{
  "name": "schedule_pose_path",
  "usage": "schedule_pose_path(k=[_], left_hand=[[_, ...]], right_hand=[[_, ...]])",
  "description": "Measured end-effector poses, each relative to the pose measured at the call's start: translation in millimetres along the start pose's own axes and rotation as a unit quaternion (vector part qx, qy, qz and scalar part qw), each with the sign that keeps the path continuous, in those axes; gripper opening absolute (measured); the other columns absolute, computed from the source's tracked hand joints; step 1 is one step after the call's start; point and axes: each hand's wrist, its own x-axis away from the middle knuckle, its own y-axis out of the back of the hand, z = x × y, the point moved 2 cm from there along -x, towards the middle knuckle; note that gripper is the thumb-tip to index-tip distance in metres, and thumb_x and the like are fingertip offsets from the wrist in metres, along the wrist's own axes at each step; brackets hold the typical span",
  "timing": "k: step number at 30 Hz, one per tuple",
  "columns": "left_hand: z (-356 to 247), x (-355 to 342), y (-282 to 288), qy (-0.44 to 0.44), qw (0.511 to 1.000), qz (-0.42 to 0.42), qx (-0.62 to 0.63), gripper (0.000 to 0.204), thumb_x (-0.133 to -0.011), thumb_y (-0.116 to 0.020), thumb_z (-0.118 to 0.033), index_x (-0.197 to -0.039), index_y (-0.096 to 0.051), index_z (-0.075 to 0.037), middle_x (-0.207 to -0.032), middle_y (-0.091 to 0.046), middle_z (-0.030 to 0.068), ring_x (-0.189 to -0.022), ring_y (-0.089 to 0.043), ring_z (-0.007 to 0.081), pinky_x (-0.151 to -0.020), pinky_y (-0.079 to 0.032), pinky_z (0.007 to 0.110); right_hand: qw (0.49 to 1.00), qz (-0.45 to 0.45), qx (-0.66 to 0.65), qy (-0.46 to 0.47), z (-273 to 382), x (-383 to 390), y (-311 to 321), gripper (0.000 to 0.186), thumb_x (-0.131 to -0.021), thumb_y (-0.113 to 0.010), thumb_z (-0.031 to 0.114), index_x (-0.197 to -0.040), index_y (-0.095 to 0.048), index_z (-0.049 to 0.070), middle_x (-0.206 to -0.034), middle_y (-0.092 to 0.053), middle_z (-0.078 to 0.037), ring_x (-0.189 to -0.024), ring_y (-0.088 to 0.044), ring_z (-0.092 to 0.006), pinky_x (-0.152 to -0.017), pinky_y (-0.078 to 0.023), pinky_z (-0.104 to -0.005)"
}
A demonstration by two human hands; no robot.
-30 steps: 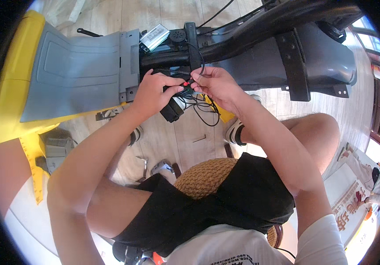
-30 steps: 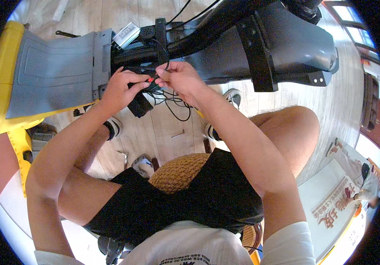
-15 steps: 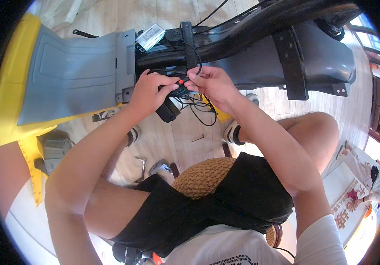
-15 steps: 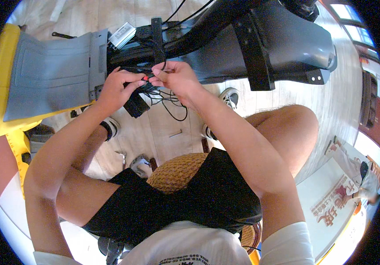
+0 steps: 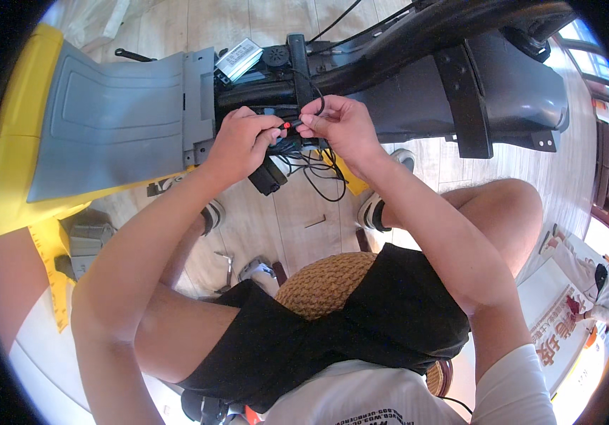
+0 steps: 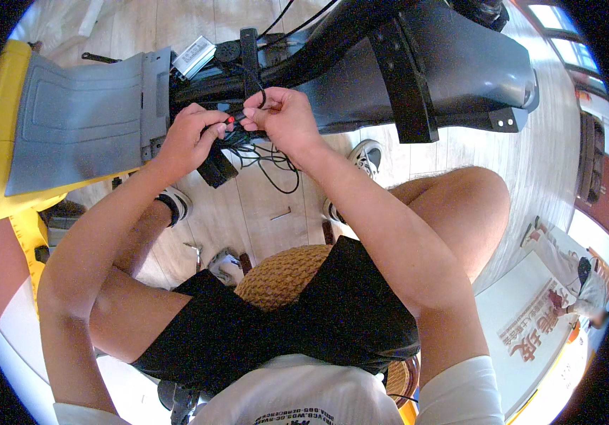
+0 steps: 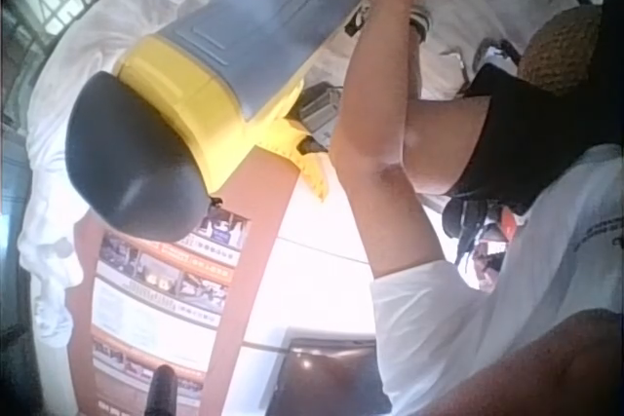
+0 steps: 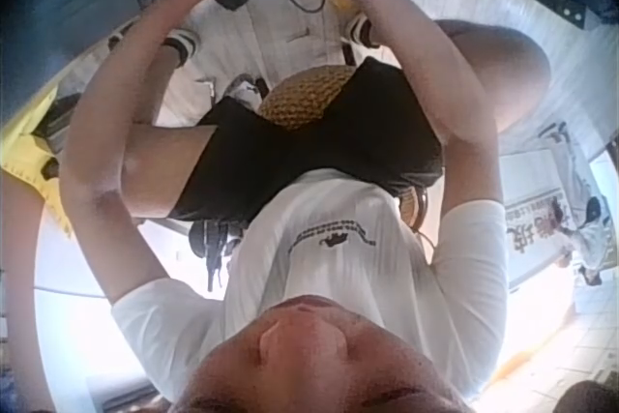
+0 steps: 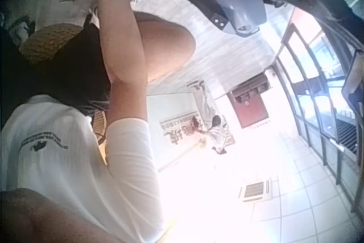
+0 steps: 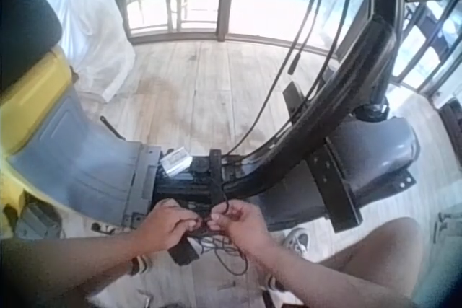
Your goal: Repairing wiring and electrical components on a yellow electric scooter or motorcycle.
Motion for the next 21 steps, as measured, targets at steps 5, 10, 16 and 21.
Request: schedule_pose_path(k=[5,10,16,21], left_hand=[[2.0,-1.5,0.4,-0.006,1.000,0.013,-0.027,0.013,-0.085,-0.061,-0.011,-0.091,-0.071,-0.006,-0.078,-0.067,0.0071,-0.076,-0.054,0.0281,-0.074,-0.044,0.038],[-0.6,-3.6,-0.1,-0.001,1.000,0.017,-0.007,0.013,-0.085,-0.060,-0.010,-0.090,-0.072,-0.007,-0.074,-0.066,0.0053,-0.076,-0.052,0.0256,-0.074,-0.044,0.037],[-1.4,-3.2,1.5,0.006,1.000,0.018,-0.007,0.013,-0.086,-0.060,-0.011,-0.090,-0.071,-0.006,-0.072,-0.065,0.0053,-0.076,-0.052,0.0249,-0.074,-0.043,0.037],[0.1,-4.2,-0.6,-0.002,1.000,0.007,-0.015,0.012,-0.085,-0.060,-0.010,-0.089,-0.071,-0.006,-0.071,-0.065,0.0055,-0.076,-0.052,0.0251,-0.073,-0.043,0.037]], right_hand=[[0.999,-0.002,0.026,0.020,0.5,-0.6,-3.0,0.006,-0.084,-0.062,-0.009,-0.087,-0.063,-0.004,-0.080,-0.066,-0.009,-0.071,-0.067,-0.0151,-0.066,-0.057,-0.0258],[0.996,-0.010,0.072,0.045,-4.4,-5.1,1.0,0.006,-0.083,-0.063,-0.010,-0.085,-0.063,-0.005,-0.078,-0.066,-0.008,-0.069,-0.066,-0.0128,-0.063,-0.055,-0.0240],[0.996,-0.015,0.061,0.057,-7.3,-7.0,-2.6,0.005,-0.083,-0.062,-0.010,-0.084,-0.064,-0.005,-0.076,-0.066,-0.007,-0.068,-0.065,-0.0114,-0.062,-0.054,-0.0229],[0.994,-0.021,0.089,0.068,-6.0,-7.0,-2.7,0.005,-0.082,-0.063,-0.010,-0.084,-0.065,-0.005,-0.076,-0.067,-0.008,-0.067,-0.065,-0.0113,-0.062,-0.054,-0.0236]])
